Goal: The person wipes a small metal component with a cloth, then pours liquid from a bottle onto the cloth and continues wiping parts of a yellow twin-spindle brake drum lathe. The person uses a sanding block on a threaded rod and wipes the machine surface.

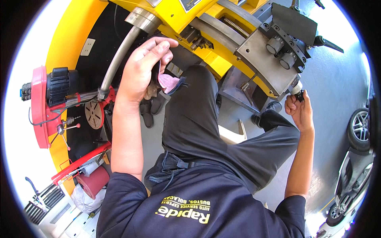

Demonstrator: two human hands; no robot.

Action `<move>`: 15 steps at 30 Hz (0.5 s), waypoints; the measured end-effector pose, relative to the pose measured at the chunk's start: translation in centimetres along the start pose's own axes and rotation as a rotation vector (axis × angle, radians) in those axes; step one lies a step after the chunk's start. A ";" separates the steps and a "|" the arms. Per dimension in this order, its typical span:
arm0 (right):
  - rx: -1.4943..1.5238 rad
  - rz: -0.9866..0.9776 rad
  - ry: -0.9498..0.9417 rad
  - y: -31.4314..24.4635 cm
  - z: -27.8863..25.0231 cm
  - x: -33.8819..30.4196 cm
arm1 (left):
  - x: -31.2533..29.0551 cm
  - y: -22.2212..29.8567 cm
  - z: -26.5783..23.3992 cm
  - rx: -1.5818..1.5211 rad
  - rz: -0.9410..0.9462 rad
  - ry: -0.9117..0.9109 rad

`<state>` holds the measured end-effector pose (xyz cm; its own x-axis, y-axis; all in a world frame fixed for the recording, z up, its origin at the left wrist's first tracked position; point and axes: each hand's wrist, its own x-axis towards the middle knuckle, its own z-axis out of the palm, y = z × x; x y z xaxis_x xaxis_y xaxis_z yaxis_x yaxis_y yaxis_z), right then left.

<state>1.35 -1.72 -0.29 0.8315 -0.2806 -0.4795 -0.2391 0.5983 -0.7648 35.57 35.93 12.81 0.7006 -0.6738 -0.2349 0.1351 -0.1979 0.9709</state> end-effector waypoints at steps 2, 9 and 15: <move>-0.002 0.029 0.034 -0.2 0.1 0.0 | 0.4 -2.3 0.0 0.047 0.014 -0.004; 0.019 0.067 -0.053 -0.6 -0.6 -0.2 | -2.5 -9.4 6.7 -0.003 0.060 0.128; 0.061 -0.039 -0.102 0.9 -1.3 0.8 | -3.0 -9.1 8.3 0.016 0.128 0.130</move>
<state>1.12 -2.41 -1.88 0.8870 -0.2283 -0.4013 -0.1775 0.6337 -0.7530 26.45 33.87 4.32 0.7960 -0.5969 -0.1001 0.0285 -0.1282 0.9913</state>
